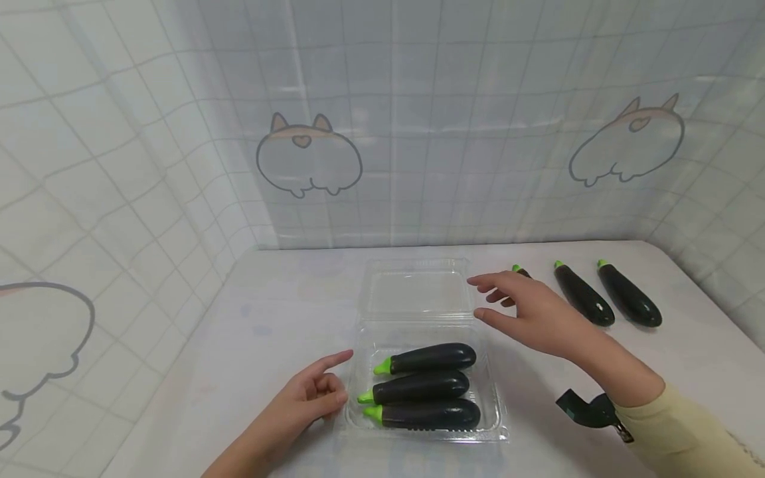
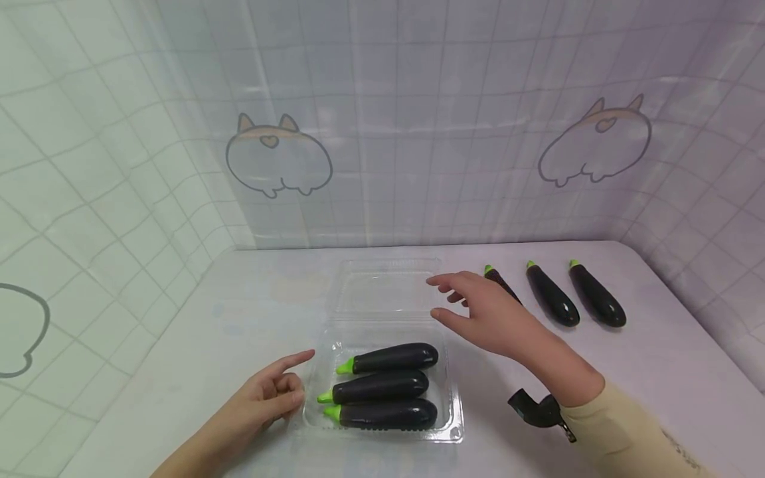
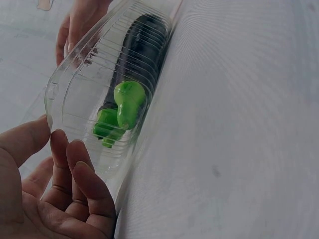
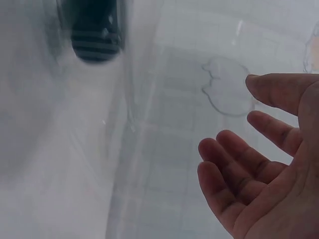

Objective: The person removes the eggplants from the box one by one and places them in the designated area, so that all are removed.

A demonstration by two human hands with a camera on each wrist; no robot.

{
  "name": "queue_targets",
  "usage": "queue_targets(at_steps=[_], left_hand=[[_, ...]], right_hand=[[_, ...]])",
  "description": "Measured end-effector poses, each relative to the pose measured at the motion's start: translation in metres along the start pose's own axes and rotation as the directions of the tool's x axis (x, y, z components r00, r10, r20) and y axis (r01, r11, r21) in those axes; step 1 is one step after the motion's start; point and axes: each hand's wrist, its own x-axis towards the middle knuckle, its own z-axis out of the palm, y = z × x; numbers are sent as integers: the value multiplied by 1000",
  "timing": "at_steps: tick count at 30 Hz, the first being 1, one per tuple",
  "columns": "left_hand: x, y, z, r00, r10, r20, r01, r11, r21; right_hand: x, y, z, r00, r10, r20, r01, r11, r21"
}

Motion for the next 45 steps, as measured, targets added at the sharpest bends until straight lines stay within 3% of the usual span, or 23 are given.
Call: queue_targets(at_steps=[10, 17, 22, 27, 30, 39, 45], left_hand=[[3, 1, 1, 1000, 4, 4, -4, 1000, 9], [4, 2, 0, 1000, 13, 5, -14, 1000, 19], [4, 1, 0, 1000, 18, 9, -18, 1000, 13], [4, 1, 2, 1000, 25, 15, -25, 1000, 12], [4, 2, 2, 1000, 27, 14, -27, 999, 16], [5, 2, 1, 1000, 26, 7, -27, 999, 24], [6, 2, 2, 1000, 23, 10, -23, 1000, 15]], right_hand=[[6, -7, 30, 994, -67, 89, 63, 997, 41], [14, -12, 49, 978, -129, 166, 120, 991, 60], [17, -16, 63, 962, -164, 219, 164, 986, 18], [18, -18, 74, 950, -166, 263, 200, 974, -106], [18, -20, 79, 946, -158, 284, 205, 968, -142], [23, -24, 80, 936, -150, 319, 196, 973, -119], [23, -24, 79, 941, -137, 311, 188, 972, -140]])
